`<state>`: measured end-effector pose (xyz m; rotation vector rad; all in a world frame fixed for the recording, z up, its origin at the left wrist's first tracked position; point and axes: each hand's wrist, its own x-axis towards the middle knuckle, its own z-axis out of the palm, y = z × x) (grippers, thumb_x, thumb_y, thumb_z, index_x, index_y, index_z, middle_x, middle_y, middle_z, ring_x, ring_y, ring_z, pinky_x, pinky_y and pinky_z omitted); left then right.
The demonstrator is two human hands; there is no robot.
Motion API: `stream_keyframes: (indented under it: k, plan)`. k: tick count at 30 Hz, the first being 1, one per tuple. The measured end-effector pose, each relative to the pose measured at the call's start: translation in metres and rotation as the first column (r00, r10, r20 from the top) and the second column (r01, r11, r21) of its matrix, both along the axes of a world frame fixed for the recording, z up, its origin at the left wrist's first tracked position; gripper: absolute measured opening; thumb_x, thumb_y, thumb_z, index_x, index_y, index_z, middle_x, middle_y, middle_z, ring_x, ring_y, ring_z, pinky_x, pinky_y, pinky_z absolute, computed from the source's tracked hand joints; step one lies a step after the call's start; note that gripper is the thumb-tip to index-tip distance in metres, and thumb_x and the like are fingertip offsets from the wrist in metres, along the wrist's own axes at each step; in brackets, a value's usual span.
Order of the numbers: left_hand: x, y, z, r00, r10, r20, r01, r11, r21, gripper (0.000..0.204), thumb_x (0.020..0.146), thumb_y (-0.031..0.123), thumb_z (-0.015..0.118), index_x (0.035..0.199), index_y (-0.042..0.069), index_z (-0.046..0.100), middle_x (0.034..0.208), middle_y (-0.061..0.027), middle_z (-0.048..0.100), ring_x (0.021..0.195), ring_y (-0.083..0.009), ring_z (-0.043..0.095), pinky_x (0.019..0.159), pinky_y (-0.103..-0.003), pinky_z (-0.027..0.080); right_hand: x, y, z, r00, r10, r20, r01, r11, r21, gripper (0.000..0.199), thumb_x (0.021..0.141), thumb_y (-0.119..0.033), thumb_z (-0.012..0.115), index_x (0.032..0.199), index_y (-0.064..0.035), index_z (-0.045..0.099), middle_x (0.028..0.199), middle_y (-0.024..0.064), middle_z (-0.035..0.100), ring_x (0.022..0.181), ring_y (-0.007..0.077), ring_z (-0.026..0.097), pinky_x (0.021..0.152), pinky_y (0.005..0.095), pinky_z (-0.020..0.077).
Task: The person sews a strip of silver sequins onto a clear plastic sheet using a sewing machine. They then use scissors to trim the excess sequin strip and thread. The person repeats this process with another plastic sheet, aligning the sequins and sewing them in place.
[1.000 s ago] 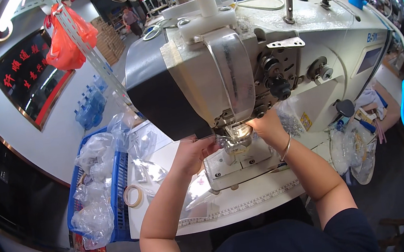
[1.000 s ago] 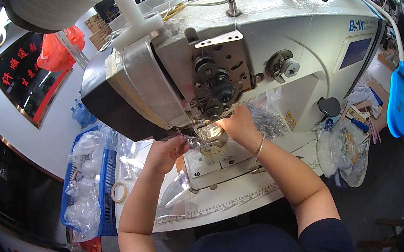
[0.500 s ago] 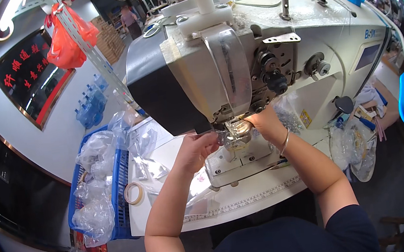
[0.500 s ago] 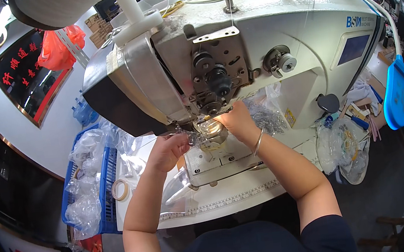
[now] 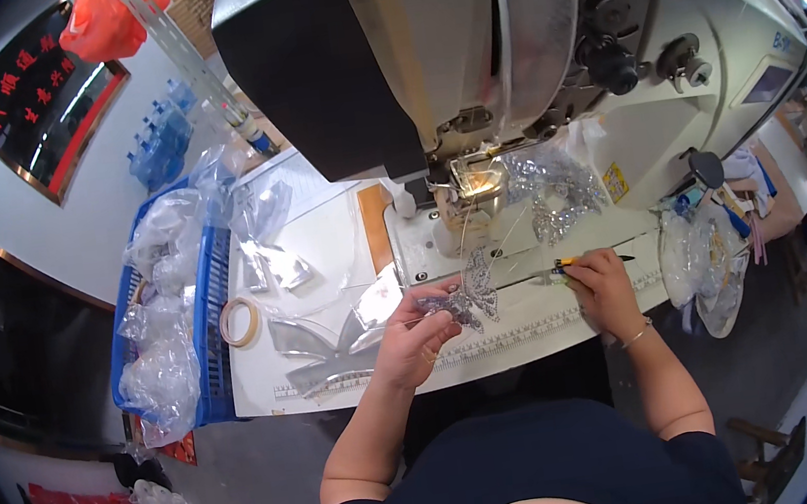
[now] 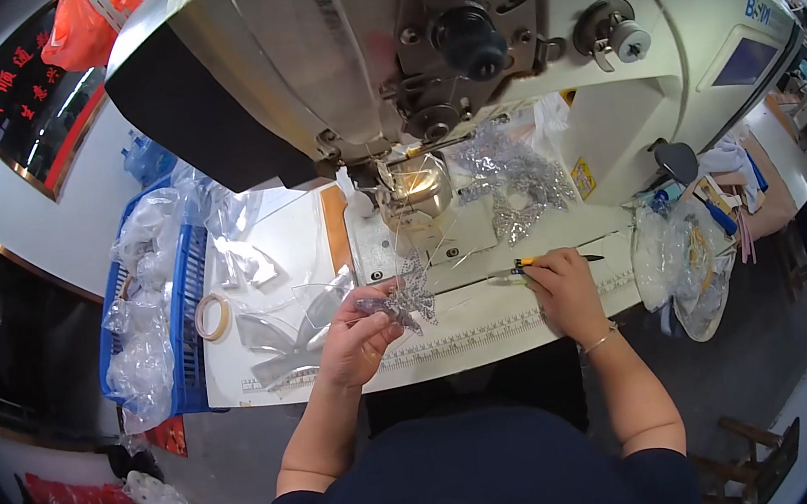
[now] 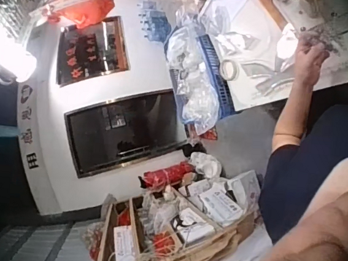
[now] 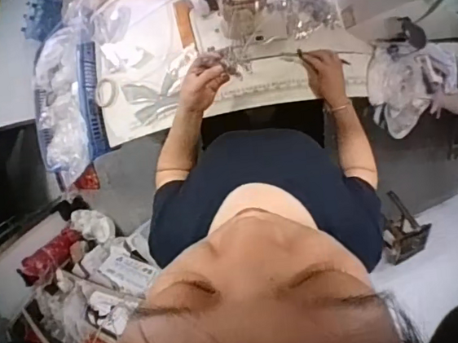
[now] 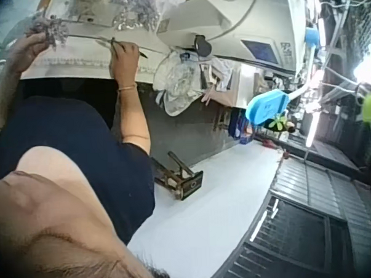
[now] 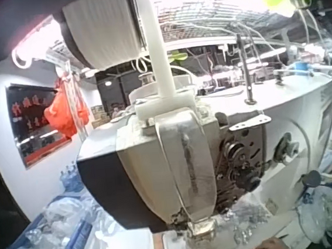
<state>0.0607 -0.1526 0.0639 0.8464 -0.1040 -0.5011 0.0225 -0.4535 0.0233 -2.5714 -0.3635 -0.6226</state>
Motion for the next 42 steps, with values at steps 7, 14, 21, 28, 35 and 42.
stream_keyframes:
  k: [7, 14, 21, 28, 35, 42]
  plan:
    - [-0.017, 0.001, -0.004, 0.996, 0.069, 0.05, -0.072, 0.996, 0.057, 0.022, 0.08, 0.0, 0.06, 0.102, 0.004, 0.055, 0.124, -0.0162, 0.05, 0.091, -0.0175, 0.061, 0.074, -0.028, 0.053, 0.015, -0.001, -0.011, 0.977, -0.113, 0.183, 0.092, 0.989, 0.12, 0.014, 0.078, 0.002, 0.052, 0.092, -0.0007, 0.056, 0.086, 0.0113, 0.056, 0.085, 0.0293, 0.053, 0.081, 0.038, 0.0427]
    - [-0.032, 0.007, -0.007, 0.992, 0.116, 0.053, -0.119, 0.991, 0.054, 0.024, 0.081, -0.002, 0.058, 0.104, 0.003, 0.054, 0.125, -0.0171, 0.049, 0.093, -0.0181, 0.059, 0.077, -0.029, 0.051, -0.004, 0.054, 0.048, 0.986, 0.042, 0.161, -0.098, 0.931, 0.353, 0.023, 0.083, -0.009, 0.06, 0.105, -0.0046, 0.06, 0.087, 0.0076, 0.052, 0.064, 0.0196, 0.052, 0.06, 0.0278, 0.0444]
    - [-0.037, 0.004, -0.007, 0.996, 0.088, 0.008, -0.088, 0.996, 0.017, 0.022, 0.083, -0.002, 0.056, 0.104, 0.002, 0.053, 0.125, -0.018, 0.051, 0.096, -0.0193, 0.059, 0.078, -0.03, 0.051, -0.015, 0.084, 0.055, 0.973, 0.165, 0.162, -0.207, 0.933, 0.293, 0.029, 0.068, -0.015, 0.076, 0.095, -0.0091, 0.067, 0.084, 0.0051, 0.058, 0.06, 0.0167, 0.056, 0.052, 0.0274, 0.0451]
    - [-0.04, 0.003, -0.011, 0.996, 0.09, 0.005, -0.091, 0.995, 0.051, 0.023, 0.081, 0.001, 0.057, 0.104, 0.002, 0.053, 0.121, -0.0186, 0.053, 0.096, -0.0214, 0.06, 0.078, -0.033, 0.052, -0.009, 0.086, 0.049, 0.951, 0.207, 0.228, -0.275, 0.906, 0.322, 0.025, 0.068, -0.014, 0.076, 0.091, -0.0095, 0.068, 0.08, 0.0046, 0.058, 0.061, 0.018, 0.058, 0.053, 0.0277, 0.0463]
    - [-0.038, 0.003, -0.014, 0.998, 0.068, -0.006, -0.068, 0.997, 0.035, 0.023, 0.081, -0.002, 0.057, 0.104, 0.002, 0.053, 0.122, -0.018, 0.053, 0.096, -0.0198, 0.059, 0.079, -0.032, 0.051, -0.012, 0.081, 0.048, 0.954, 0.227, 0.197, -0.282, 0.902, 0.328, 0.024, 0.068, -0.012, 0.076, 0.09, -0.0091, 0.068, 0.079, 0.005, 0.057, 0.062, 0.0172, 0.057, 0.053, 0.0273, 0.0459]
    - [-0.039, 0.001, 0.012, 0.316, -0.21, 0.925, -0.703, 0.603, 0.377, 0.022, 0.07, -0.005, 0.065, 0.091, 0.002, 0.061, 0.112, -0.0121, 0.058, 0.102, -0.0298, 0.058, 0.084, -0.036, 0.05, -0.028, 0.067, 0.057, 0.925, 0.049, 0.377, -0.295, 0.719, 0.629, 0.023, 0.071, 0.005, 0.064, 0.094, 0.0005, 0.065, 0.088, 0.01, 0.054, 0.072, 0.0194, 0.055, 0.065, 0.0257, 0.0453]
